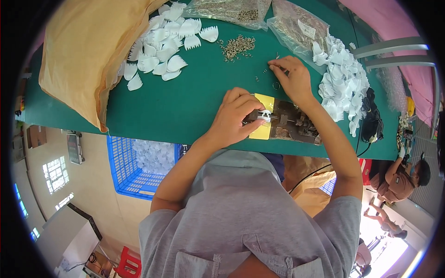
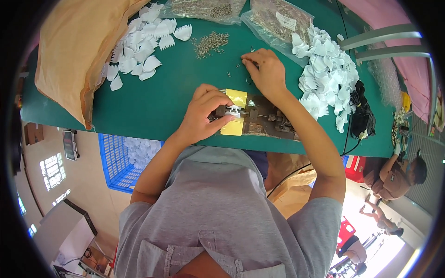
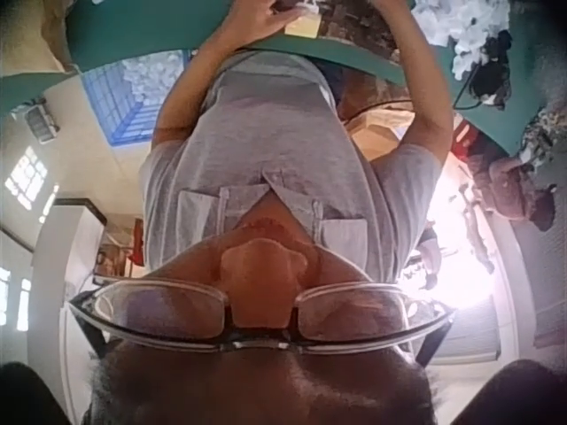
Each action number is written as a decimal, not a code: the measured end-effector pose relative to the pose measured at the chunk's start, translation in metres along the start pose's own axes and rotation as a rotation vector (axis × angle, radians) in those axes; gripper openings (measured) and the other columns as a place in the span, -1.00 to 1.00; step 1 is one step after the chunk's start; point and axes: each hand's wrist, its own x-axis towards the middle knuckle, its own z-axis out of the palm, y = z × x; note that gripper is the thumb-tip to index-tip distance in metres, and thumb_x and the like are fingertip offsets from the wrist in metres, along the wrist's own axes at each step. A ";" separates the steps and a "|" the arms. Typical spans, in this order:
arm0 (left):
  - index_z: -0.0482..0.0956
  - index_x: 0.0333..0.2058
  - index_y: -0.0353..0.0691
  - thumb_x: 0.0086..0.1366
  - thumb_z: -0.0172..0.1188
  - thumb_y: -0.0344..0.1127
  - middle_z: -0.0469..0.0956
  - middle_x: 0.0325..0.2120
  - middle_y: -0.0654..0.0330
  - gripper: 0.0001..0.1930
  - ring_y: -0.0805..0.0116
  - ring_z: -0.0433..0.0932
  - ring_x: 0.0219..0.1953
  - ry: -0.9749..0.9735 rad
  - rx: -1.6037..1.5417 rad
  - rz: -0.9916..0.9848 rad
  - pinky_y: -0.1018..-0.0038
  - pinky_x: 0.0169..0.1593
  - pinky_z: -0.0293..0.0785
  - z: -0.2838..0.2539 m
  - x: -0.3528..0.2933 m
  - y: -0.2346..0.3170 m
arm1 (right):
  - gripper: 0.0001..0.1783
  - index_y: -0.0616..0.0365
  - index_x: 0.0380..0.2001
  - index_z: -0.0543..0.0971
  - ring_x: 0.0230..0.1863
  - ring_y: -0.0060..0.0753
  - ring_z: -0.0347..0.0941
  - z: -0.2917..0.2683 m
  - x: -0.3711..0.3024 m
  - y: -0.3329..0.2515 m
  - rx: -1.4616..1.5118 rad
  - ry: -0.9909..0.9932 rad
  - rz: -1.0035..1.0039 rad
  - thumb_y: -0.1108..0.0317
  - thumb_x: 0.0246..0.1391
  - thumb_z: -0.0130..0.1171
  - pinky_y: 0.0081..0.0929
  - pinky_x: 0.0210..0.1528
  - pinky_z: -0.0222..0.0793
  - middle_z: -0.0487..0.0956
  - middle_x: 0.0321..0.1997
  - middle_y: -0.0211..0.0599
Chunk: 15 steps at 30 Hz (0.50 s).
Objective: The person assembles hair clips by placing a white plastic shell and a metal spring into a jig. They insert a metal pin, press a lever to join the components, and place the finished clip into a blue crate.
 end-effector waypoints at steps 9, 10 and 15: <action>0.67 -0.18 -0.20 0.09 0.55 -0.36 0.65 -0.18 0.20 -0.67 0.13 0.50 -0.04 -0.006 0.000 -0.021 0.30 -0.01 0.49 0.002 0.002 0.002 | -0.85 0.15 -0.26 0.76 -0.36 -0.38 0.58 0.011 0.001 -0.005 0.103 -0.093 0.217 0.33 0.14 0.42 -0.40 -0.28 0.50 0.65 -0.35 -0.28; 0.67 -0.18 -0.20 0.09 0.55 -0.36 0.65 -0.18 0.20 -0.67 0.13 0.50 -0.04 -0.017 -0.004 -0.018 0.30 -0.01 0.49 0.002 0.001 0.001 | -0.84 0.17 -0.25 0.74 -0.37 -0.37 0.58 0.011 0.001 -0.004 0.148 -0.089 0.171 0.33 0.15 0.41 -0.41 -0.27 0.51 0.64 -0.37 -0.26; 0.66 -0.17 -0.15 0.09 0.53 -0.28 0.63 -0.19 0.24 -0.67 0.13 0.48 -0.03 0.006 -0.023 -0.052 0.25 0.09 0.39 0.002 -0.001 -0.002 | -0.83 0.25 -0.23 0.68 -0.36 -0.48 0.50 -0.029 -0.009 -0.037 0.404 -0.215 0.271 0.35 0.23 0.35 -0.44 -0.20 0.48 0.63 -0.34 -0.34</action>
